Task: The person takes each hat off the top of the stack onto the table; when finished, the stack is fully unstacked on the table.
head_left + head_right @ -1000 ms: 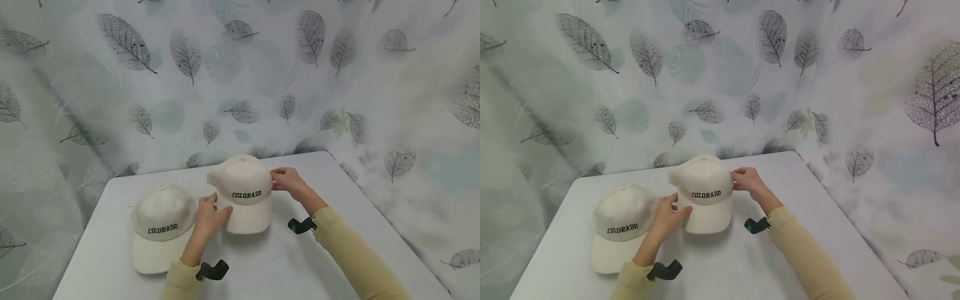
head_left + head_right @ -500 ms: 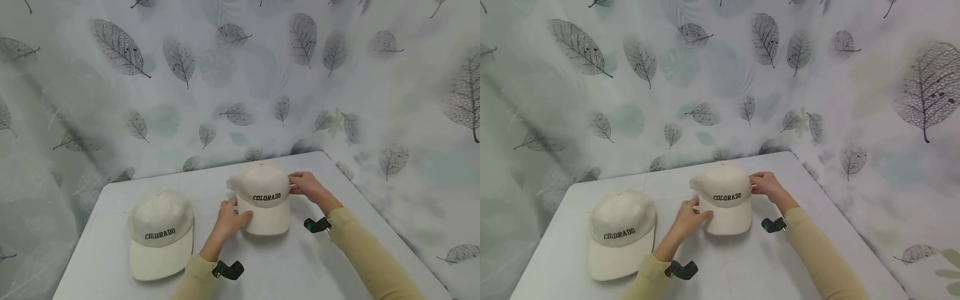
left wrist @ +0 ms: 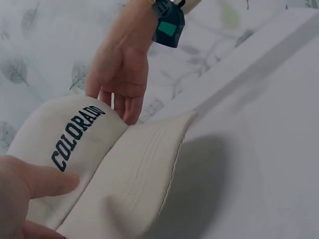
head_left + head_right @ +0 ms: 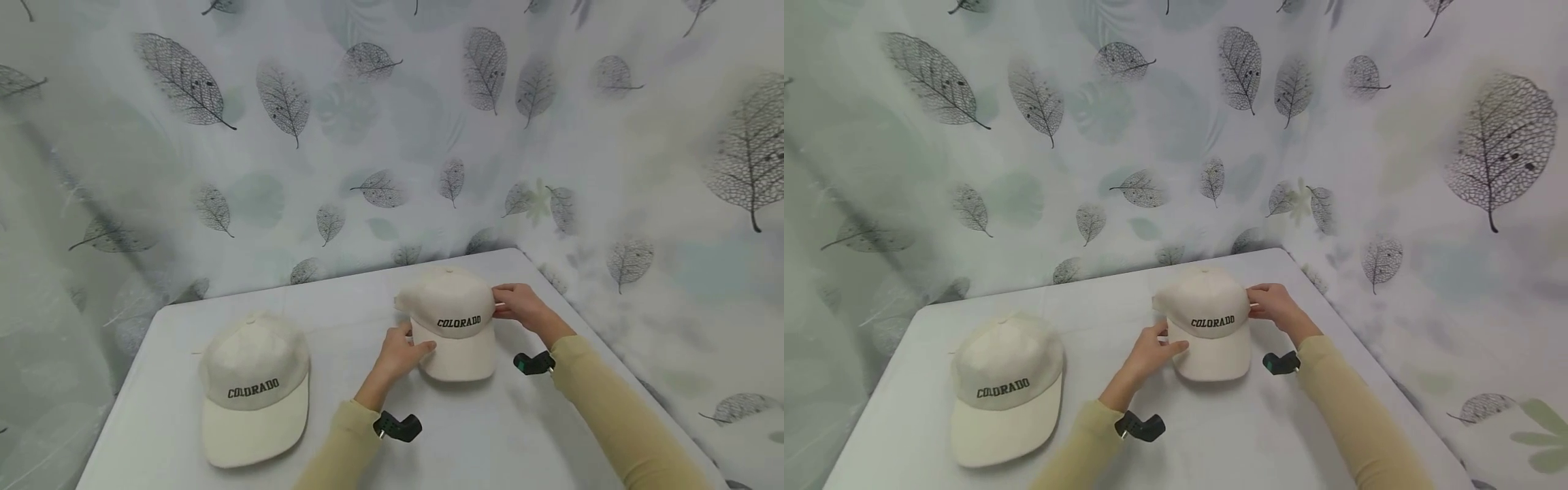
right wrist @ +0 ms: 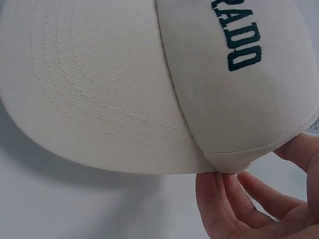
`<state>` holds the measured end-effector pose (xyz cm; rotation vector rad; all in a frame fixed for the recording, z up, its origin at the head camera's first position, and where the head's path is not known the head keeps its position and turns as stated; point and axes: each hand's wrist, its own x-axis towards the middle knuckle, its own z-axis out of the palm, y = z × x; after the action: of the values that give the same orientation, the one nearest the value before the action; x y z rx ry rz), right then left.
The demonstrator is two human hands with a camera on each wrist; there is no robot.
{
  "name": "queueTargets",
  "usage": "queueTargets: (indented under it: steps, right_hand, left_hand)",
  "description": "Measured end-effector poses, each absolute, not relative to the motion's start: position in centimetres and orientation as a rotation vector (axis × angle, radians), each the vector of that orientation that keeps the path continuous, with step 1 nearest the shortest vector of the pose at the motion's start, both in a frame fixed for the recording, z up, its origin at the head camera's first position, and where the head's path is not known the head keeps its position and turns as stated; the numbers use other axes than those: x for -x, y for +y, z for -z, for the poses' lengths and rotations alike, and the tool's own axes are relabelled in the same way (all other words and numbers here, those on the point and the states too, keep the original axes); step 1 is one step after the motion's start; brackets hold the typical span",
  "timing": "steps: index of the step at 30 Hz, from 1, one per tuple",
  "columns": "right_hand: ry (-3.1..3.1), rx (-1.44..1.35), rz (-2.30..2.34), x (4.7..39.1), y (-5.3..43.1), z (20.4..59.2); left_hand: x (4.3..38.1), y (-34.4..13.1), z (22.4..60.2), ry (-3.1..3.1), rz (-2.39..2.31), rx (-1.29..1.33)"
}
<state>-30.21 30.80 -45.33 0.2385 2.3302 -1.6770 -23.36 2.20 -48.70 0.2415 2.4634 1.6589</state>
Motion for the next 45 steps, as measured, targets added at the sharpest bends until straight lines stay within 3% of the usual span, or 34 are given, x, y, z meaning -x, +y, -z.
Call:
queueTargets:
  steps: [14, 45]
  right_hand:
    - [2.326, -0.348, 1.696, 29.8, 34.7, 46.8]
    - [2.332, -0.541, 1.761, 29.8, 37.2, 49.2]
  left_hand:
    - [23.6, 5.5, 50.4, 2.294, -1.669, -0.295]
    - [22.8, 7.9, 51.0, 2.134, -1.698, -0.338]
